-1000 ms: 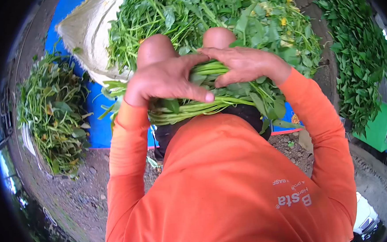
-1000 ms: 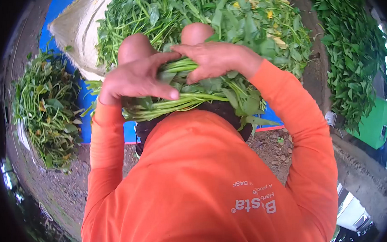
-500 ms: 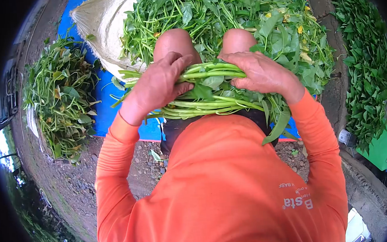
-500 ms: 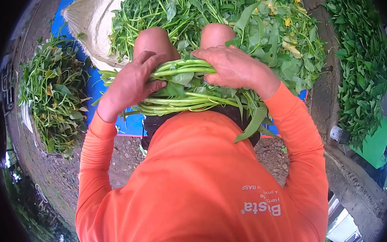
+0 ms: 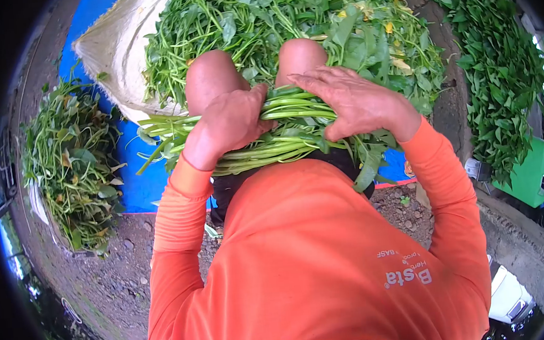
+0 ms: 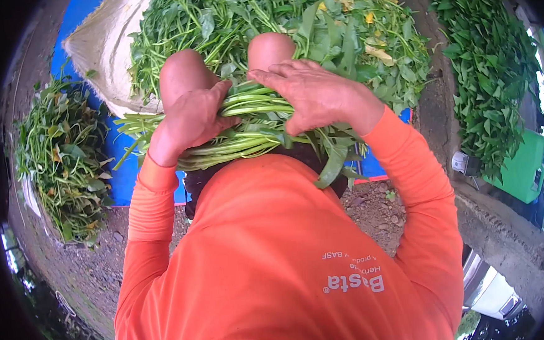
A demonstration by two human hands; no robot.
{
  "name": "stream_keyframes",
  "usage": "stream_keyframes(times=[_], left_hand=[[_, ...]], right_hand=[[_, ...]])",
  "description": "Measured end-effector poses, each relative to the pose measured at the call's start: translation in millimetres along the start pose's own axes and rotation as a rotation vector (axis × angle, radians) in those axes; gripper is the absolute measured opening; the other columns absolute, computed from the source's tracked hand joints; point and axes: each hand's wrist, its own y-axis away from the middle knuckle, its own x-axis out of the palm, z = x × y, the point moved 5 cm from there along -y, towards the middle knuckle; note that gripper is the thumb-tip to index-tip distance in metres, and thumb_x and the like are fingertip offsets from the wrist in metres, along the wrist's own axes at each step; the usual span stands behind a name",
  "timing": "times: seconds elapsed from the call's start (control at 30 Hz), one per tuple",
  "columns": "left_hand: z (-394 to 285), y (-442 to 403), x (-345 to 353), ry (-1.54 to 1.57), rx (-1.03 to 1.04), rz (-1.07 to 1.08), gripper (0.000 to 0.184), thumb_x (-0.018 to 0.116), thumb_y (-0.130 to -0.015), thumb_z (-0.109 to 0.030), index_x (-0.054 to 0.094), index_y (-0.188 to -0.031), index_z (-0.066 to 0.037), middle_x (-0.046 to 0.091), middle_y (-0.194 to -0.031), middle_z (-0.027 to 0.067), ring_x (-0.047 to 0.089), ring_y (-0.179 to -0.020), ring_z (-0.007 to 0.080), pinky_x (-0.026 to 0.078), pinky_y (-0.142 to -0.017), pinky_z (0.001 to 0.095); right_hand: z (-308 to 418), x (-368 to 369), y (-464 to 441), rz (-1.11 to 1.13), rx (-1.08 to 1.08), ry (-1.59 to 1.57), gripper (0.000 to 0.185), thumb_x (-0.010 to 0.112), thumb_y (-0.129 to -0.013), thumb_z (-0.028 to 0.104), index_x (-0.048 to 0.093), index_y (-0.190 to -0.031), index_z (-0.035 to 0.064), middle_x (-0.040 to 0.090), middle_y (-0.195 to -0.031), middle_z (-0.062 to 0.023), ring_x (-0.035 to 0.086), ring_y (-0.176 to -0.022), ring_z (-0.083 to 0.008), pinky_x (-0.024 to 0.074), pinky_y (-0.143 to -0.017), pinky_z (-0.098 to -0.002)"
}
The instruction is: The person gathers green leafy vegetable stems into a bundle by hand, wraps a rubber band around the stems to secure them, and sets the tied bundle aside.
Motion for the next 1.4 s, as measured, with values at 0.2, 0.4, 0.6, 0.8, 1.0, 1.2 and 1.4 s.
stream_keyframes(times=[0.2, 0.4, 0.6, 0.8, 1.0, 1.2, 1.4], left_hand=[[-14.3, 12.8, -3.9, -0.013, 0.057, -0.115, 0.044, 0.08, -0.093, -0.024, 0.059, -0.121, 0.002, 0.071, -0.087, 0.027, 0.07, -0.087, 0.048, 0.054, -0.076, 0.0551], [-12.0, 15.7, -2.1, -0.023, 0.046, -0.136, 0.04, 0.079, -0.093, -0.02, 0.059, -0.12, 0.001, 0.071, -0.085, 0.0264, 0.07, -0.086, 0.0469, 0.054, -0.074, 0.0543], [-26.8, 28.3, -6.0, 0.032, 0.106, -0.222, 0.061, 0.082, -0.092, -0.031, 0.059, -0.138, 0.001, 0.073, -0.102, 0.025, 0.071, -0.091, 0.0449, 0.056, -0.084, 0.0514], [-41.6, 62.2, 13.7, 0.003, 0.072, -0.245, 0.064, 0.075, -0.096, -0.043, 0.064, -0.148, -0.009, 0.069, -0.131, 0.0219, 0.067, -0.113, 0.0427, 0.05, -0.105, 0.0555], [-39.9, 64.5, 16.6, 0.044, 0.004, -0.228, 0.062, 0.078, -0.094, -0.038, 0.065, -0.148, -0.011, 0.07, -0.131, 0.0186, 0.066, -0.114, 0.0416, 0.049, -0.108, 0.0545], [-26.7, 65.6, 36.1, 0.075, 0.053, -0.235, 0.061, 0.082, -0.087, -0.044, 0.07, -0.133, -0.006, 0.069, -0.128, 0.0167, 0.066, -0.114, 0.0376, 0.049, -0.103, 0.0503], [22.9, 154.4, 5.4, -0.197, -0.368, -0.256, 0.086, 0.098, -0.06, -0.028, 0.059, -0.133, -0.002, 0.064, -0.123, 0.0153, 0.063, -0.119, 0.0382, 0.047, -0.108, 0.0521]], right_hand=[[-16.0, -7.5, 15.5, -0.081, 0.008, 0.285, 0.069, 0.08, -0.082, 0.015, 0.056, -0.147, 0.0109, 0.064, -0.133, -0.0112, 0.059, -0.132, -0.0323, 0.0371, -0.121, -0.0611], [-40.3, -20.0, 47.6, -0.062, 0.163, 0.225, 0.086, 0.085, -0.076, 0.015, 0.052, -0.156, 0.0171, 0.057, -0.145, -0.0133, 0.049, -0.144, -0.0351, 0.0298, -0.125, -0.0645], [-46.3, -2.3, 67.6, -0.372, 0.141, 0.444, 0.064, 0.068, -0.082, 0.0, 0.061, -0.144, 0.0166, 0.059, -0.117, -0.0101, 0.058, -0.119, -0.033, 0.0386, -0.118, -0.0614], [-74.9, 79.7, 117.4, -0.528, 0.345, 0.386, 0.088, 0.076, -0.07, -0.003, 0.056, -0.152, 0.0236, 0.051, -0.141, -0.0128, 0.05, -0.136, -0.0365, 0.0406, -0.115, -0.0574], [-122.1, -60.9, 187.4, -0.66, 0.84, 0.276, 0.056, 0.079, -0.086, 0.003, 0.064, -0.14, 0.0008, 0.067, -0.136, -0.0233, 0.064, -0.129, -0.0364, 0.053, -0.107, -0.0465], [82.4, -28.9, -44.6, -0.578, -0.121, -0.843, 0.035, 0.088, -0.087, 0.026, 0.071, -0.106, 0.0026, 0.069, -0.106, -0.0145, 0.064, -0.091, -0.0332, 0.0523, -0.083, -0.0442], [101.2, 74.2, -68.4, 0.053, -0.057, -0.349, 0.074, 0.089, -0.078, 0.048, 0.06, -0.127, 0.0009, 0.066, -0.118, -0.0222, 0.068, -0.111, -0.0411, 0.0555, -0.093, -0.0486]])
